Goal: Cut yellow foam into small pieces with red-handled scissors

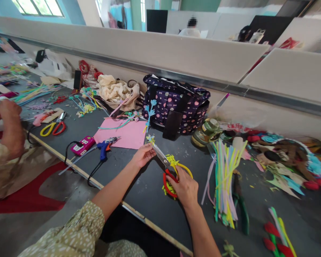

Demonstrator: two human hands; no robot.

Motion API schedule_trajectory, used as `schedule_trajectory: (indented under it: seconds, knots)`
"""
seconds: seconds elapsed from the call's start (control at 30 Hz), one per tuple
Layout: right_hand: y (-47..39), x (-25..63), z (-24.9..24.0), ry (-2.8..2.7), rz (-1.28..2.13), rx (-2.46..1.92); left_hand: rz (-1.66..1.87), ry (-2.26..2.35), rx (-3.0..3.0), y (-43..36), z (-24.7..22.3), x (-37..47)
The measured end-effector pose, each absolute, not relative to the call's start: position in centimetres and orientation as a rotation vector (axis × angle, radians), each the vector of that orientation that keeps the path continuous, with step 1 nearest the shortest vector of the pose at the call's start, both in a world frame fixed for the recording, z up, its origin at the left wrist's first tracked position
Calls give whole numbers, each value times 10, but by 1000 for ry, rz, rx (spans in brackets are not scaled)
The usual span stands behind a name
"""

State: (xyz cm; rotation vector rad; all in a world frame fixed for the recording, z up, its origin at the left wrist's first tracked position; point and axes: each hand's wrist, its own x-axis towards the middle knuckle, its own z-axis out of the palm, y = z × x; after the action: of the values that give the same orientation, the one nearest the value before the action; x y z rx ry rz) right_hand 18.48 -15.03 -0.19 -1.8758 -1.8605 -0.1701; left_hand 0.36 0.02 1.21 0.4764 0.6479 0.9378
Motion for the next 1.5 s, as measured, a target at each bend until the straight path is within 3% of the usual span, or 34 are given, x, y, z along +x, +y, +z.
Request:
schedule_trajectory:
  seconds: [0.87,1.23,1.5]
  knots:
    - [-150,182,-1,-1882,-285,-1867,939,631,393,2,7,4]
    - [-145,181,-9,-1843,-25,-1808,944,649,356,6,5,1]
    - [-118,176,35,-2016,-122,-2137,1133,720,455,14,3,-6]
